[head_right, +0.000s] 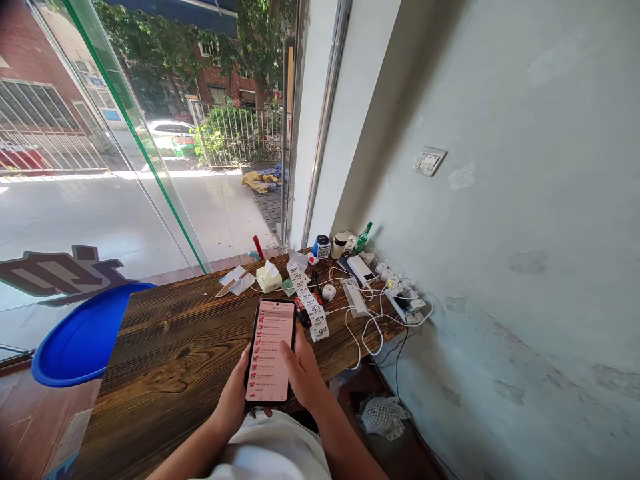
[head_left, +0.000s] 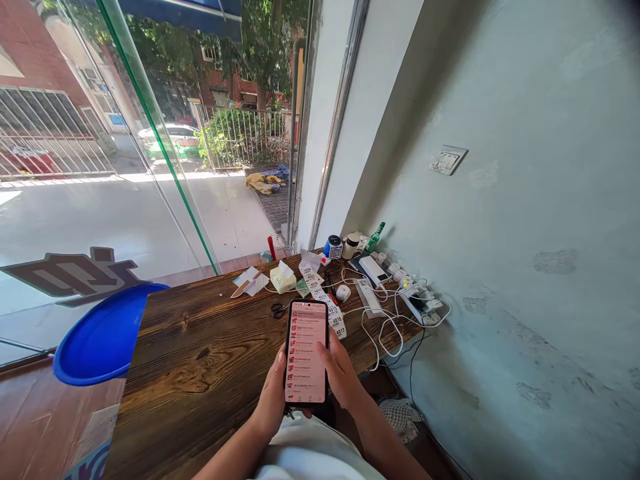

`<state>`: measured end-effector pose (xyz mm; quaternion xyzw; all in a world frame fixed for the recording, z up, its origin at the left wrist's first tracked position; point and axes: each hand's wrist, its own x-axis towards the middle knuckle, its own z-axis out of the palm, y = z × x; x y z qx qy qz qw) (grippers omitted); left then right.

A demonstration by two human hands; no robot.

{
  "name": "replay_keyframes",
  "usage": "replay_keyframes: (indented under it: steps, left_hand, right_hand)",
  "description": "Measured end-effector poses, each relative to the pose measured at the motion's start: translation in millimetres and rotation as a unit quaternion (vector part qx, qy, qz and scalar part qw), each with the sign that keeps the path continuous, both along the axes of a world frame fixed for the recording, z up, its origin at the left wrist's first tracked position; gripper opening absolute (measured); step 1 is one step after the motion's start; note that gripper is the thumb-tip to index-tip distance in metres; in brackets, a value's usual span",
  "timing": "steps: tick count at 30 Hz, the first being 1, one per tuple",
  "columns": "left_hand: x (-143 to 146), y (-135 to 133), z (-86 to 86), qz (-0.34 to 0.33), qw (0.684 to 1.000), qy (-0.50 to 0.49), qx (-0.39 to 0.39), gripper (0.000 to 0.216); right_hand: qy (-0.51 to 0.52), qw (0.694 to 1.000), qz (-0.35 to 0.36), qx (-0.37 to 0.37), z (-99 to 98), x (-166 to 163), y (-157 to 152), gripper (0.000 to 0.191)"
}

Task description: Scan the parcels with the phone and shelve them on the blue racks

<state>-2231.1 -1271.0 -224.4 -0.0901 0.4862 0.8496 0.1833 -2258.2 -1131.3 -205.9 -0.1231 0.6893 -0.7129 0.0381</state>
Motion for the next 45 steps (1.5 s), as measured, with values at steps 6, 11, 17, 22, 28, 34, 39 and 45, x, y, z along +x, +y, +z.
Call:
replay_keyframes:
  steps: [6,11,17,22,28,34,39,45]
  left_hand:
    - [0.4,-0.9,1.6,0.007,1.000,-0.011,0.002,0.087]
    - [0.2,-1.5,3.7,0.001,1.000,-0.019,0.003,0.093]
    - [0.9,-1.8,0.4,0.001,1.000,-0.014,0.009,0.094]
    - [1.6,-1.9,-1.4,-0.003,1.000,-0.004,0.014,0.089]
    - [1.3,-1.4,-3.8,0.000,1.000,-0.012,0.010,0.088]
    - [0.4,-0.2,-8.0,0.004,1.000,-0.010,0.018,0.089]
    - [0.1,-1.1,-4.2,-0.003,1.000,-0.009,0.007,0.089]
    - [0.0,-0.5,-5.2,0.000,1.000,-0.009,0.010,0.087]
  right_hand:
    - [-0.017,0.999,0.031,-0.015,1.3,3.2,1.6,0.048]
    - [-0.028,0.999,0.032,-0.015,0.8,3.5,2.2,0.045]
    - [-0.044,0.997,0.060,-0.009,-1.3,3.8,7.3,0.047]
    - [-0.056,0.992,0.110,-0.035,-1.2,5.0,9.3,0.067]
    - [-0.064,0.994,0.085,-0.032,-5.4,7.0,8.2,0.054]
    - [-0.058,0.987,0.130,-0.069,-5.1,10.1,7.0,0.081]
    - [-0.061,0.995,0.067,-0.045,-4.7,8.0,7.0,0.045]
    - [-0.047,0.991,0.114,-0.048,-3.2,9.4,6.8,0.077]
